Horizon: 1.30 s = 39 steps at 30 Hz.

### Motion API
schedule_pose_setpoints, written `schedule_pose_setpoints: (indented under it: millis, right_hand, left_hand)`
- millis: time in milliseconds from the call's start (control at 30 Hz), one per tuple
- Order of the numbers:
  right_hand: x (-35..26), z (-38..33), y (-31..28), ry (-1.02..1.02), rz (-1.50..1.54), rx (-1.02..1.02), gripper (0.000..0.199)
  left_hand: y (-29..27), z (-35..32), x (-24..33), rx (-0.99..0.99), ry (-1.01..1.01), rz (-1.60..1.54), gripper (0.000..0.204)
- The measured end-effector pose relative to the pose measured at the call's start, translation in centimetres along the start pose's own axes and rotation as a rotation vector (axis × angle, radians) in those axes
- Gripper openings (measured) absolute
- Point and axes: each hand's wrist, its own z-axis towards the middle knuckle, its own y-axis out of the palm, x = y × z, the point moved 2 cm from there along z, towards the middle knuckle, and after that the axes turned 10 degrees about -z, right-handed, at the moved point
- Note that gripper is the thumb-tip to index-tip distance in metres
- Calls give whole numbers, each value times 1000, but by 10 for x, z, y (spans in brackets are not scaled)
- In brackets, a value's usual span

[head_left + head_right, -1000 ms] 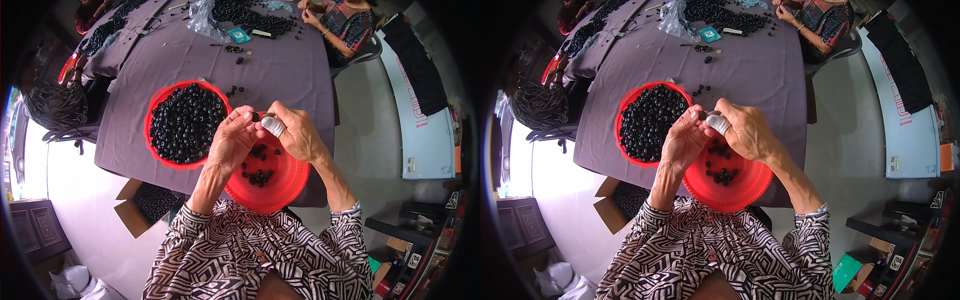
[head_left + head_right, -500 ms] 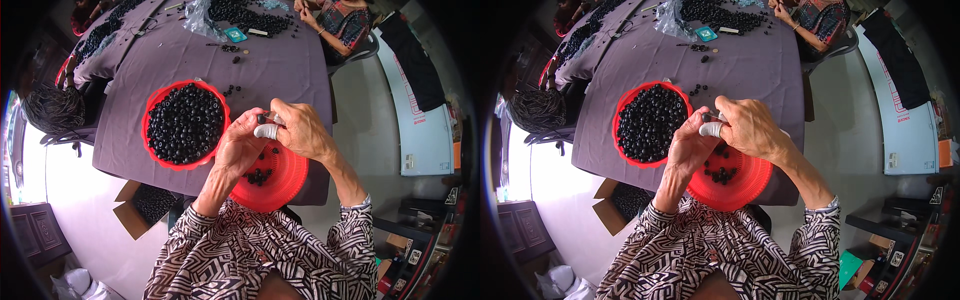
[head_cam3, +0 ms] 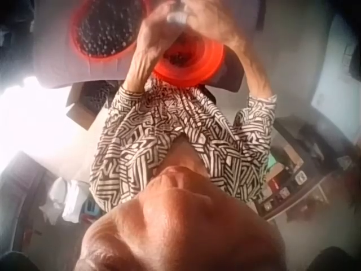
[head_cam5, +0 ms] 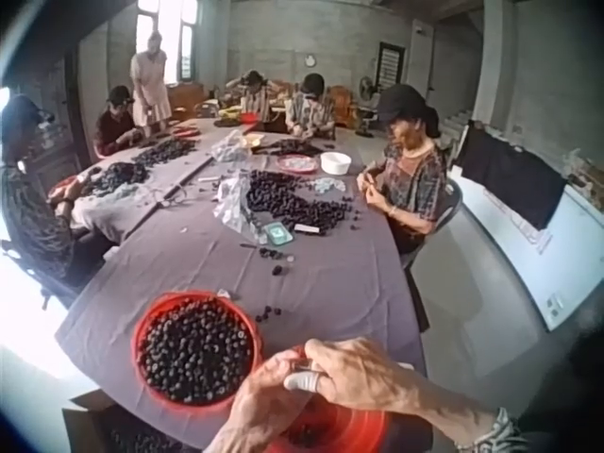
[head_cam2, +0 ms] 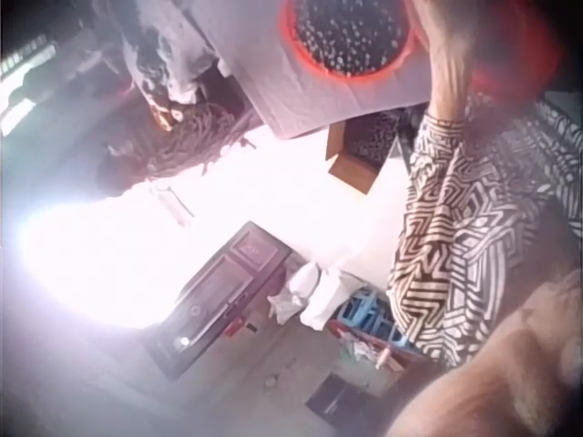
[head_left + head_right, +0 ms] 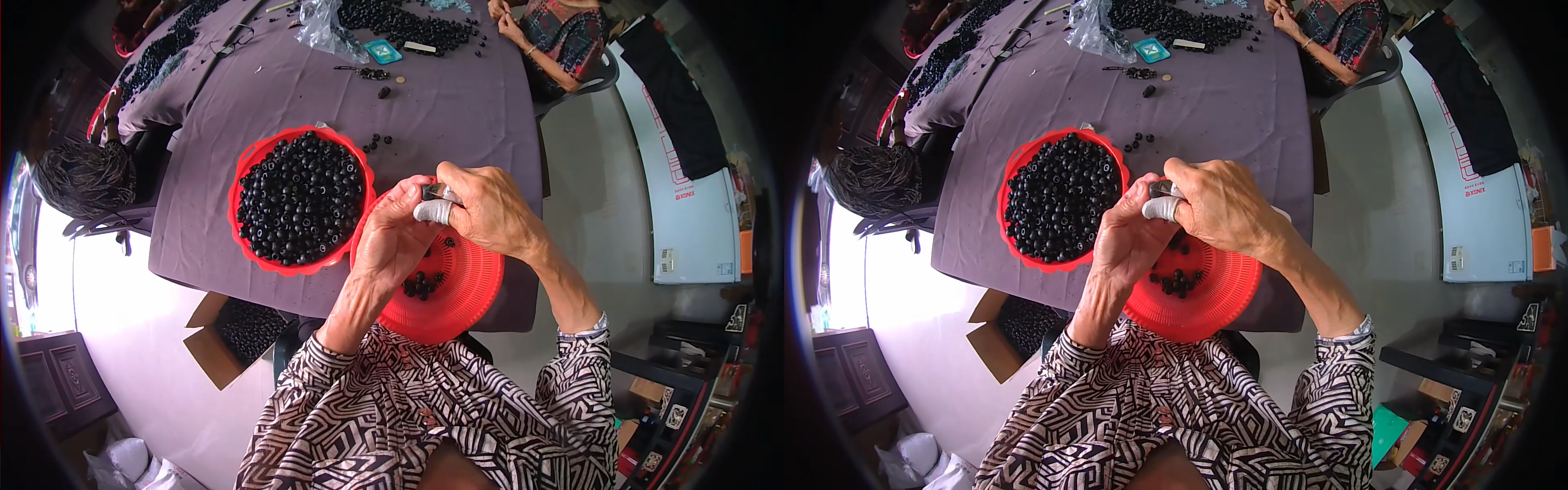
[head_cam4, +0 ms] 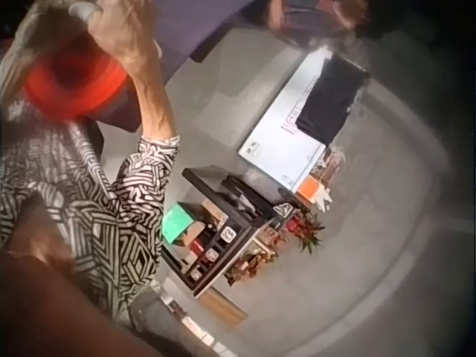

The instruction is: The person picks black items from a red tray, trims them using a small blade, and places them into a red basket.

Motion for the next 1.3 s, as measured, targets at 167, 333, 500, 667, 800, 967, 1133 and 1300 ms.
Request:
schedule_pose_setpoints:
  millis: [167,333,500,667,800,967,1133,1300]
  right_hand:
    - [-2,0,0,-17,-18,8,24]
    - [-3,-2,3,-56,-39,42,27]
    - [-3,-3,5,-78,-90,28,25]
    - [-3,-3,5,-123,-130,32,23]
    - [-3,-3,-1,-125,-9,44,22]
    - [-5,-5,-2,-62,53,127,20]
    - [-5,-4,8,-157,156,283,18]
    - [-8,-11,12,-244,-46,306,26]
  left_hand:
    - [2,-2,1,2,24,36,17]
    - [0,-4,2,-2,19,14,17]
    - [3,-6,-1,50,40,-6,16]
    - [-3,-6,-1,73,45,-32,15]
    - [4,-7,-4,69,39,-55,16]
    - [5,-5,-5,80,19,-39,15]
    - [2,-4,-5,70,47,-14,12]
    - [-8,-1,-6,87,106,151,11]
